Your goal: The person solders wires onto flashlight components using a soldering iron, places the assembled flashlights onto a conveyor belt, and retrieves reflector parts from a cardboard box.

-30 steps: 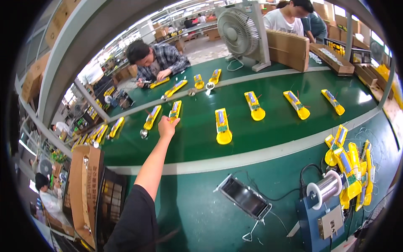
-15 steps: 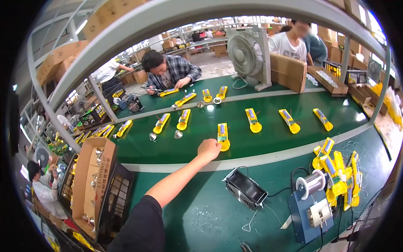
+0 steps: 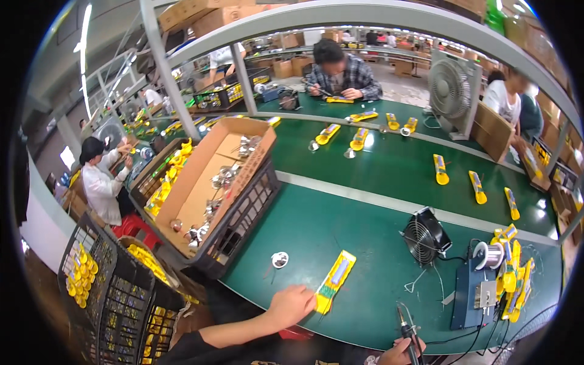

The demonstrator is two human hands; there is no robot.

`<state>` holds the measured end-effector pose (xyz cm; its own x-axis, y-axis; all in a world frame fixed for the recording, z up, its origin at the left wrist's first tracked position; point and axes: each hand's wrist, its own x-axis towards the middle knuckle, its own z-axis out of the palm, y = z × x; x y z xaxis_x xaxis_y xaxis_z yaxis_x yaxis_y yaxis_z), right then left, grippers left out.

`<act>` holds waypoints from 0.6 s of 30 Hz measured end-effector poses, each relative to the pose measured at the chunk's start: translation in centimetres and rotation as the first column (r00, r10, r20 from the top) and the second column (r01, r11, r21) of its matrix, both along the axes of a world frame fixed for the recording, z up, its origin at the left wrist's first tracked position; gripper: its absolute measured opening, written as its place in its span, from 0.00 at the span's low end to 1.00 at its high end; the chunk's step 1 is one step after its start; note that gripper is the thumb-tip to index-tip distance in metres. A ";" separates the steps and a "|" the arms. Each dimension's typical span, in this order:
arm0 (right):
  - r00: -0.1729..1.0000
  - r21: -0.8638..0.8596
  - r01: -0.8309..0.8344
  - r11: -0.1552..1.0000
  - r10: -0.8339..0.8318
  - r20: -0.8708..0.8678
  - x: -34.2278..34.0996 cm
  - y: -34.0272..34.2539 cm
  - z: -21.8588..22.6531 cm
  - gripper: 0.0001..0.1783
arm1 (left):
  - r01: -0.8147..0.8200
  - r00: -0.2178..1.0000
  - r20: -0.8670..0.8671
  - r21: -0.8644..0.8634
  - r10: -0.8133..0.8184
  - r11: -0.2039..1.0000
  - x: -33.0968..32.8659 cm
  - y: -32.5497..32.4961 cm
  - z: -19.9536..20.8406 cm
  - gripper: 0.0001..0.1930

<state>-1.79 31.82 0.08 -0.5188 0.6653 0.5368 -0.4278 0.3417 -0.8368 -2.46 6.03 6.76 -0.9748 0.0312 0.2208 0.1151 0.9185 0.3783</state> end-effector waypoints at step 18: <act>0.993 -0.025 0.041 0.999 -0.038 0.115 0.0 0.6 -1.7 0.15 | -0.423 0.906 0.101 0.270 0.411 0.865 -0.5 -8.8 -1.9 0.09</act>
<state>-1.83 32.45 -1.62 -0.5486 0.7002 0.4570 -0.3154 0.3330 -0.8886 -2.93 -2.72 4.83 -0.8913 -0.4369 0.1212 -0.2750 0.7335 0.6216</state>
